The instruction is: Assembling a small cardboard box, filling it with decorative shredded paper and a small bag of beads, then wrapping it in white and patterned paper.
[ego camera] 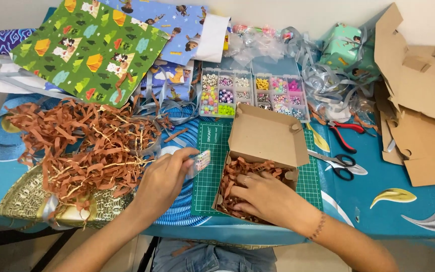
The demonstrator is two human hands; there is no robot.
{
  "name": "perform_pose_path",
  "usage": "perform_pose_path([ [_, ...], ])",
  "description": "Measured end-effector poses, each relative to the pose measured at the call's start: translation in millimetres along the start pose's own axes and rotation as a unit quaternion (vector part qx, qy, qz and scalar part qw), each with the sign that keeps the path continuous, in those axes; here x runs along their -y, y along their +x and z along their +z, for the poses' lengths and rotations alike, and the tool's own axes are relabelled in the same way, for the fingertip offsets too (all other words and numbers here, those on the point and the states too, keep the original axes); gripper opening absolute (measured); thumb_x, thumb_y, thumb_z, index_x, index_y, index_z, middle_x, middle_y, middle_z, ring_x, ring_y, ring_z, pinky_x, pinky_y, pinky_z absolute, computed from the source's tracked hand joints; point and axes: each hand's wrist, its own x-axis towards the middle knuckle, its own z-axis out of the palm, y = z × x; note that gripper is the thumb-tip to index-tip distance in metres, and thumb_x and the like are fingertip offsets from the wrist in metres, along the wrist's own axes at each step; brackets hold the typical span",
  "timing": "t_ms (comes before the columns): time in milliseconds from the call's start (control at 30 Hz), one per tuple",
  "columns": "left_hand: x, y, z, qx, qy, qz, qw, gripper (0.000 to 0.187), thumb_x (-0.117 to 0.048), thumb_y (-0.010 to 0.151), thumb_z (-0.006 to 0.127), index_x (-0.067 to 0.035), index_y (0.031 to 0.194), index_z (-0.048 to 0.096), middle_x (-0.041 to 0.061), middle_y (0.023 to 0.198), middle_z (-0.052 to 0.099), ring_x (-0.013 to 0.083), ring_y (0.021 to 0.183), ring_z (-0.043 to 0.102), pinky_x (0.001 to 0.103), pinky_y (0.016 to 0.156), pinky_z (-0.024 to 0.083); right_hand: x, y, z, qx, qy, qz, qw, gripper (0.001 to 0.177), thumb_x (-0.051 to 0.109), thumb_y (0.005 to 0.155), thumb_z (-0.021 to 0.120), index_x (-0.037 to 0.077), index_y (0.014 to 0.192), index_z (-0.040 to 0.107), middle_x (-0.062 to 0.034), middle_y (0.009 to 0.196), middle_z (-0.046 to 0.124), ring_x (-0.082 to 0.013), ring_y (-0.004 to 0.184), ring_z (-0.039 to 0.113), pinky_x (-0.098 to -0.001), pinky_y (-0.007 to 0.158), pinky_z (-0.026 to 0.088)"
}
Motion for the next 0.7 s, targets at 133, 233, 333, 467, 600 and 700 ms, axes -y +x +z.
perform_pose_path([
  [133, -10, -10, -1, 0.048, -0.052, 0.1, 0.992, 0.013, -0.003, 0.107, 0.043, -0.007, 0.119, 0.043, 0.005, 0.083, 0.059, 0.0196, 0.069, 0.056, 0.035, 0.066, 0.051, 17, -39, -40, -0.056, -0.008, 0.058, 0.997, 0.038, 0.049, 0.106, 0.052, 0.016, 0.121, 0.063, -0.0074, 0.111, 0.067, -0.029, 0.095, 0.065, -0.0459, 0.08, 0.05],
  [233, -28, -4, 6, 0.106, -0.082, 0.186, 0.973, 0.022, 0.009, 0.103, 0.046, -0.013, 0.103, 0.044, 0.004, 0.082, 0.053, 0.0215, 0.07, 0.048, 0.035, 0.07, 0.043, 29, -48, -40, -0.182, 0.016, 0.069, 0.981, 0.039, 0.046, 0.103, 0.053, 0.016, 0.126, 0.063, -0.0056, 0.102, 0.068, -0.0261, 0.082, 0.065, -0.0422, 0.067, 0.051],
  [333, -56, 9, 12, 0.101, -0.035, 0.279, 0.954, 0.012, -0.002, 0.108, 0.05, -0.009, 0.098, 0.05, 0.007, 0.086, 0.054, 0.024, 0.07, 0.047, 0.037, 0.07, 0.039, 34, -45, -25, -0.235, 0.084, 0.056, 0.967, 0.029, 0.039, 0.105, 0.051, 0.014, 0.113, 0.064, -0.0035, 0.086, 0.067, -0.0221, 0.067, 0.062, -0.0368, 0.052, 0.048],
  [467, -64, 15, 31, 0.109, -0.091, 0.258, 0.956, 0.013, -0.003, 0.109, 0.053, -0.009, 0.099, 0.059, 0.007, 0.09, 0.063, 0.0241, 0.079, 0.056, 0.04, 0.083, 0.045, 28, -53, 11, -0.238, 0.202, 0.071, 0.947, 0.026, 0.032, 0.103, 0.06, 0.013, 0.086, 0.063, -0.0004, 0.068, 0.059, -0.0201, 0.055, 0.056, -0.0337, 0.051, 0.041],
  [600, -36, -1, 58, 0.056, -0.147, 0.074, 0.985, 0.032, -0.039, 0.111, 0.036, -0.017, 0.12, 0.057, 0.004, 0.117, 0.064, 0.0228, 0.111, 0.065, 0.048, 0.093, 0.054, 21, -64, 16, -0.338, 0.311, 0.134, 0.878, 0.026, 0.023, 0.1, 0.056, 0.016, 0.104, 0.081, 0.0013, 0.104, 0.085, -0.0158, 0.092, 0.084, -0.0299, 0.079, 0.065],
  [700, -37, -4, 69, -0.053, -0.256, -0.085, 0.961, 0.037, -0.041, 0.103, 0.055, -0.015, 0.129, 0.057, 0.014, 0.139, 0.046, 0.0331, 0.136, 0.05, 0.051, 0.113, 0.046, 19, -66, 39, -0.424, 0.424, 0.25, 0.76, 0.037, 0.03, 0.106, 0.049, 0.007, 0.089, 0.073, -0.0016, 0.07, 0.063, -0.0126, 0.063, 0.054, -0.027, 0.058, 0.041],
])
